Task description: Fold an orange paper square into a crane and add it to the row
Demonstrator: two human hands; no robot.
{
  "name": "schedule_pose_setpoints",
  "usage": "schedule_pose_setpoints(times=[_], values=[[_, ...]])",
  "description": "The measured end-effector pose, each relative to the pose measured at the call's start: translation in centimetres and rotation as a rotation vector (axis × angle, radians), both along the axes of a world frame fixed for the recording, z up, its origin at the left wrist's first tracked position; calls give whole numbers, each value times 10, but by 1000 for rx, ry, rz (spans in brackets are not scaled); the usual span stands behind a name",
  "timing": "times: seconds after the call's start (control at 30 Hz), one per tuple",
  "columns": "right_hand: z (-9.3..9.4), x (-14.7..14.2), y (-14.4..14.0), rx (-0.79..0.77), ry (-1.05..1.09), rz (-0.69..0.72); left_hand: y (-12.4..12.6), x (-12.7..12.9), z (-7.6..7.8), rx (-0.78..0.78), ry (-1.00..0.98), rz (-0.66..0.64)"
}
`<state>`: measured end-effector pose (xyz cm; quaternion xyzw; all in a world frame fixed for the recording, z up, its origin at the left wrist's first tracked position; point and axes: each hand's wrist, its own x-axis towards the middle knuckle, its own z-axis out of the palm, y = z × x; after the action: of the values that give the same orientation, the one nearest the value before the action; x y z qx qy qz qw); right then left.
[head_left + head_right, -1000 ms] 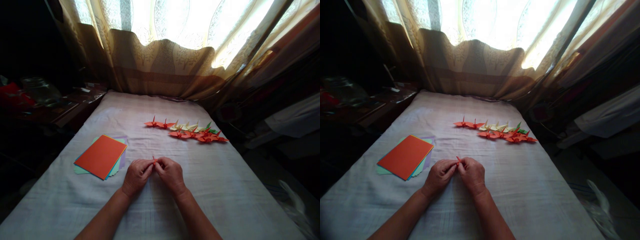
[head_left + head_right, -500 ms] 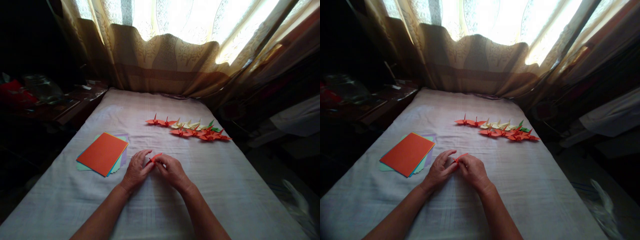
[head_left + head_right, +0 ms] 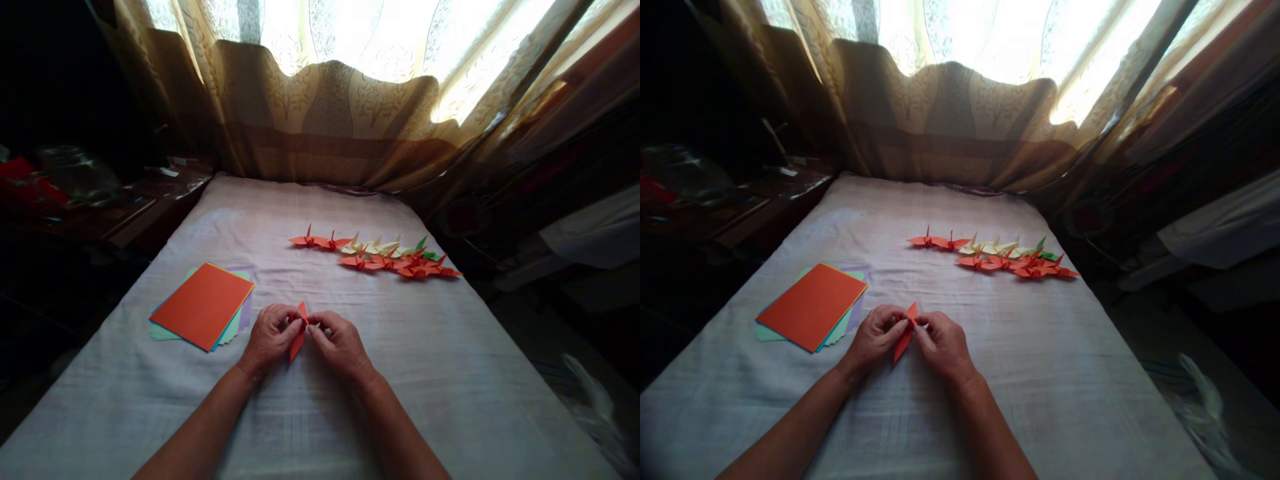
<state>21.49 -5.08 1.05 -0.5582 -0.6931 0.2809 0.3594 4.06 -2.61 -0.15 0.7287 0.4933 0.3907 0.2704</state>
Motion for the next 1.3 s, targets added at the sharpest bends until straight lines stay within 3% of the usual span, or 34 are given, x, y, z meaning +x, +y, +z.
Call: schedule_pose_setpoints(times=[0.3, 0.9, 1.1, 1.3], values=[[-5, -8, -1, 89, -63, -61, 0, -1, 1, -27, 18, -35], [13, 2, 2, 221, -412, 70, 0, -2, 3, -42, 13, -107], [9, 2, 3, 249, -342, 55, 0, -3, 5, -46, 11, -119], [3, 3, 2, 170, -138, 63, 1, -3, 1, -66, -62, -79]])
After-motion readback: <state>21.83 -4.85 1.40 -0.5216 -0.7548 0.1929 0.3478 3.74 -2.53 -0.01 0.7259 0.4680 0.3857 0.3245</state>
